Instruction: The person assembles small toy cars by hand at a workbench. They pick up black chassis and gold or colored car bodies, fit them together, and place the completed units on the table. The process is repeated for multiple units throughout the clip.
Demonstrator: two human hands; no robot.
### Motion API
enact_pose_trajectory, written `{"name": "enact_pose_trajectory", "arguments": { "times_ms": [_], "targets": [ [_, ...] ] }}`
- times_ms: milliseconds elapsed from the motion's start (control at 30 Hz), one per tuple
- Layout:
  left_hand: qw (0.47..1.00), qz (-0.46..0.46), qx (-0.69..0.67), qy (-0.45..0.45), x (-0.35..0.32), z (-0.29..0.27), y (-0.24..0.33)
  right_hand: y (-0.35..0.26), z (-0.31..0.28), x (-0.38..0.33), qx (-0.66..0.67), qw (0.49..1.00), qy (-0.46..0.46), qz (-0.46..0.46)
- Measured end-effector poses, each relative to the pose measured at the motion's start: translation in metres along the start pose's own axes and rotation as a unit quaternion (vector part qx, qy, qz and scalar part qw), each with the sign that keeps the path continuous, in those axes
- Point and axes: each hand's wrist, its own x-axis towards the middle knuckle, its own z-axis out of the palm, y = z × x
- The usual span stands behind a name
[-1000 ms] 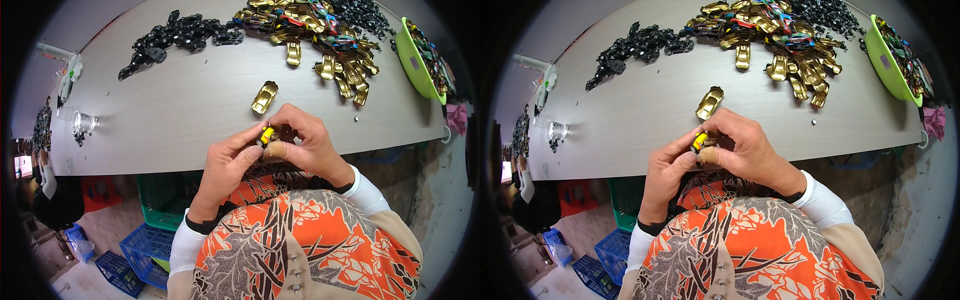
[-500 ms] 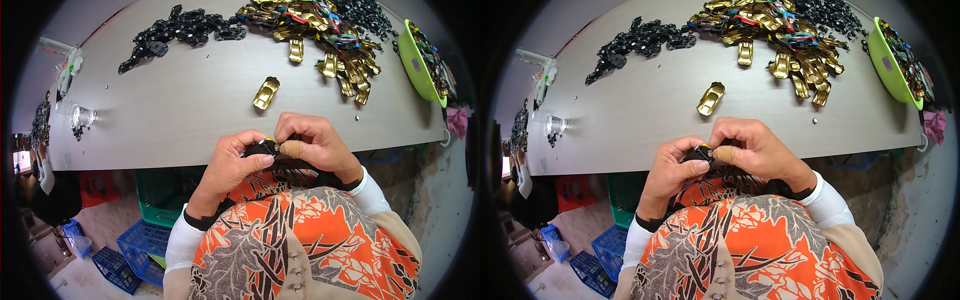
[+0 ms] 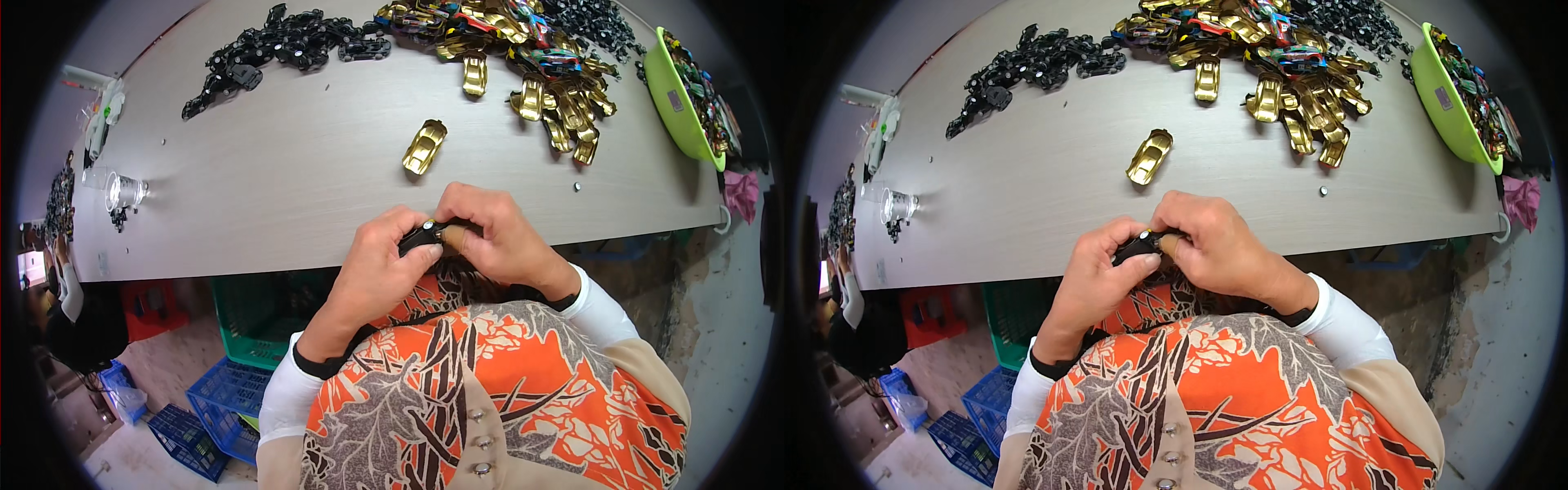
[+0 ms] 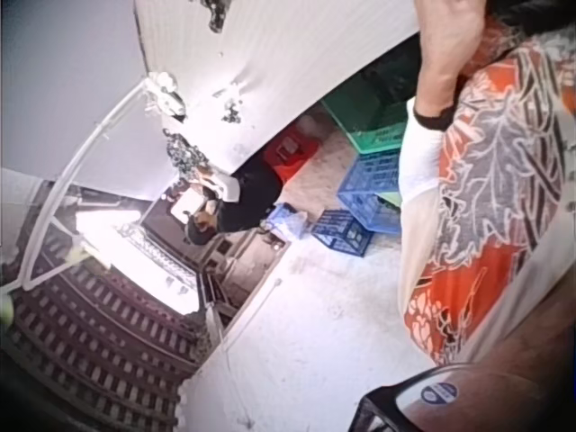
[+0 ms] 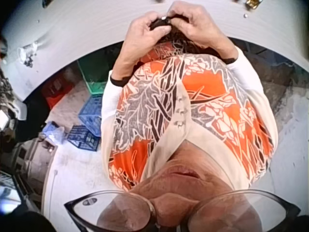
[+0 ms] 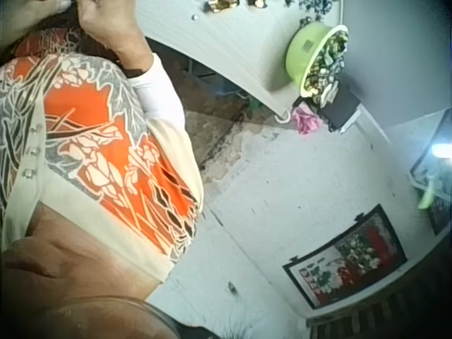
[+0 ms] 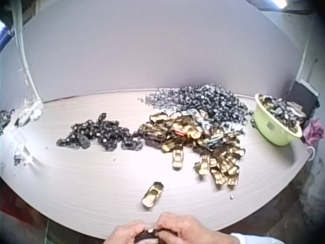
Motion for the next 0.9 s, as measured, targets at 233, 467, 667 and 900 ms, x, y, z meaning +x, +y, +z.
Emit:
{"name": "enact_pose_trajectory", "arguments": {
  "times_ms": [233,467,667,900],
  "targets": [
    [0.949,-0.017,-0.300,0.094,0.001,-0.012,-0.002,-0.006,0.001,-0.001,0.246,0.964,-0.016,0.103],
    [0.946,0.055,-0.317,0.039,0.000,-0.011,-0.009,-0.001,-0.011,-0.001,0.231,0.971,-0.002,0.056],
    [0.951,0.020,-0.308,0.025,-0.006,-0.010,-0.005,-0.003,-0.010,-0.002,0.318,0.947,-0.017,0.051],
    [0.956,-0.010,-0.292,0.025,-0.010,-0.010,-0.007,-0.003,-0.016,0.000,0.260,0.965,-0.032,0.021]
  ]
}}
